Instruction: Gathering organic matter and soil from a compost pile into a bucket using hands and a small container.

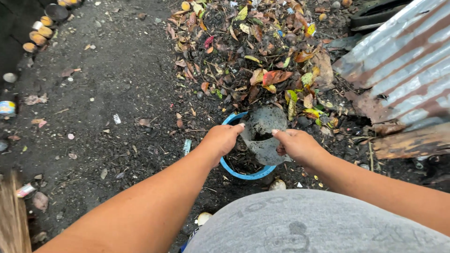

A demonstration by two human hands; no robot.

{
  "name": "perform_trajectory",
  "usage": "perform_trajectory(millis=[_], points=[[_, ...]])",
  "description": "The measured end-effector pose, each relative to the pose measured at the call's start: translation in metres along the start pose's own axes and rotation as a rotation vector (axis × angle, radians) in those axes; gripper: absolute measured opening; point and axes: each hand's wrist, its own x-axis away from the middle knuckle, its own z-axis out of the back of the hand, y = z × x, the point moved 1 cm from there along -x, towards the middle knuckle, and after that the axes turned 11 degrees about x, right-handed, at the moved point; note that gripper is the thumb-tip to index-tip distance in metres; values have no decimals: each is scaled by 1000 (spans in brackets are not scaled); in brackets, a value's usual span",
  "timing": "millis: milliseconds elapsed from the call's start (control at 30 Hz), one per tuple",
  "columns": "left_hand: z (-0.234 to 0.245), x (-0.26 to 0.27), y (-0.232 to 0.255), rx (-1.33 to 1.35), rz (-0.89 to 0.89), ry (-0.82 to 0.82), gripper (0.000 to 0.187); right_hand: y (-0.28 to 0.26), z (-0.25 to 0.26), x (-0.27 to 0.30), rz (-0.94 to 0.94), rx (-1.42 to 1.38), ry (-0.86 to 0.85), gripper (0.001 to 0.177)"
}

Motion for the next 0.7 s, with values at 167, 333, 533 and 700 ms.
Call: perform_trajectory(millis=[167, 333, 533, 700], points=[[1, -2, -13, -7, -35, -46, 46, 9, 14, 5, -51, -4, 28, 45], [6, 13, -21, -23, 56, -29, 50, 29, 19, 7, -23, -48, 61, 47], [12, 14, -43, -1, 81, -47, 49, 52, 12, 12, -49, -241, 72, 46], [28, 11, -71, -17, 42, -44, 48, 56, 20, 26, -84, -201, 166, 46]])
